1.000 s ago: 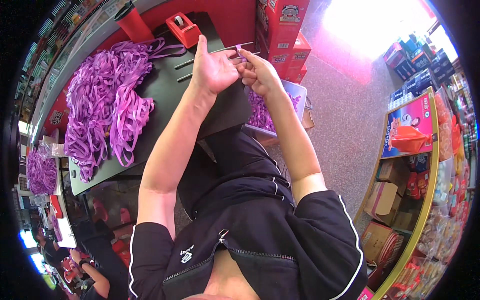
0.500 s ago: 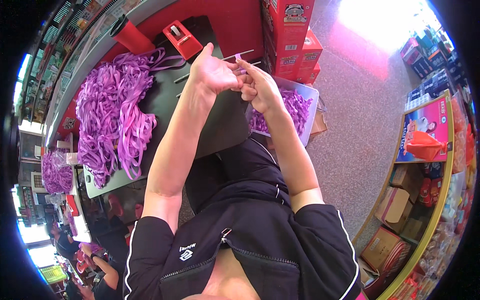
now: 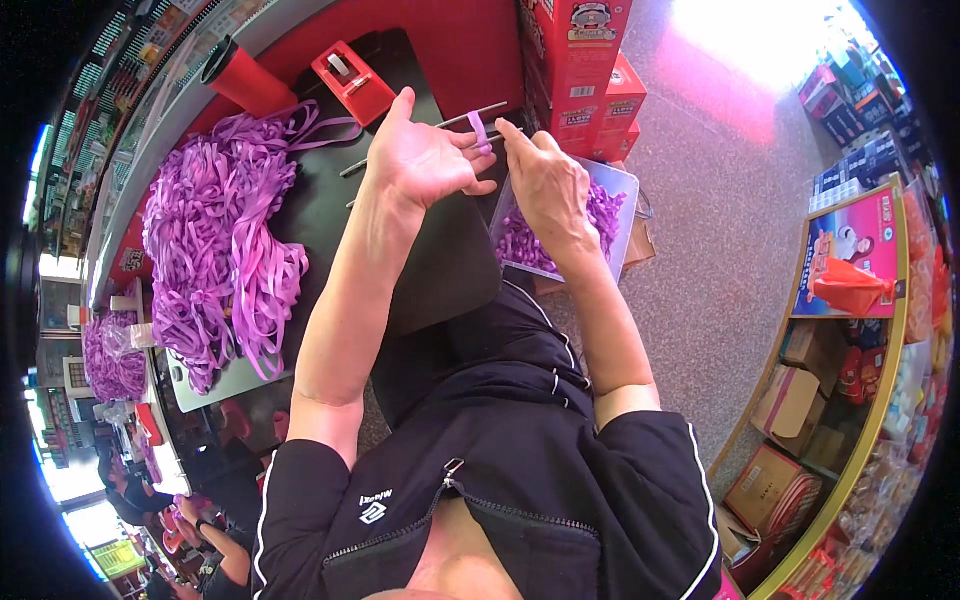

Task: Tying purple ribbons around small metal rods and placing the finished items into a storage container.

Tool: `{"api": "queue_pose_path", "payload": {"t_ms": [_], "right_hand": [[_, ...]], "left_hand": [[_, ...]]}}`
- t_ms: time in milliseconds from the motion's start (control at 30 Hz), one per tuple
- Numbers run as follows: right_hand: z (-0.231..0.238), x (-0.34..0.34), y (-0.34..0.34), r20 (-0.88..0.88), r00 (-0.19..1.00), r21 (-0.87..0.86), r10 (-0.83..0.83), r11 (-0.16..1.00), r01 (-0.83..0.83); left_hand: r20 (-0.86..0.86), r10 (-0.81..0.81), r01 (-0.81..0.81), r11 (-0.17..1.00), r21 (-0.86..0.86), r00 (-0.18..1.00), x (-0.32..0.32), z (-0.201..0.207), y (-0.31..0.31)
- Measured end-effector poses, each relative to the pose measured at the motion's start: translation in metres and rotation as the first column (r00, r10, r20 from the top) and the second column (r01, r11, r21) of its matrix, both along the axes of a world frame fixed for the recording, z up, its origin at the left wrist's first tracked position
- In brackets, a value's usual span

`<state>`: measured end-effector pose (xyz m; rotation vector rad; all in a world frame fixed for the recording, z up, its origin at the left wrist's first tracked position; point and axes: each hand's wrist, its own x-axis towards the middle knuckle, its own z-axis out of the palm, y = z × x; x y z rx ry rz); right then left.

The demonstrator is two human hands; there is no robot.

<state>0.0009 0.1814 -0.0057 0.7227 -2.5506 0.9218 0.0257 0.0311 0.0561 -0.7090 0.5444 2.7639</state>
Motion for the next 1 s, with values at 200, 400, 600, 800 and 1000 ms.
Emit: {"api": "queue_pose_path", "payload": {"t_ms": [200, 400, 600, 800, 1000], "right_hand": [[0.009, -0.020, 0.008, -0.171, 0.980, 0.163, 0.106, 0.984, -0.078], [0.017, -0.047, 0.017, -0.131, 0.991, 0.118, 0.037, 0.993, -0.021], [0.007, -0.074, 0.008, 0.456, 0.836, -0.288, 0.305, 0.940, -0.185], [0.002, -0.083, 0.001, 0.668, 0.597, -0.476, 0.443, 0.872, -0.115], [0.010, -0.075, -0.007, 0.552, 0.713, -0.399, 0.431, 0.888, -0.228]], "left_hand": [[0.029, -0.005, 0.005, 1.000, -0.008, 1.000, 0.005, 0.010, 0.006], [-0.037, -0.050, 0.047, 0.997, -0.067, 0.998, 0.009, 0.005, 0.005], [-0.088, -0.067, 0.056, 0.991, -0.123, 0.994, 0.012, 0.008, 0.007], [-0.054, -0.048, 0.042, 0.993, -0.114, 0.997, 0.010, 0.010, 0.010], [-0.093, -0.062, 0.048, 0.988, -0.145, 0.994, 0.012, 0.007, 0.009]]}}
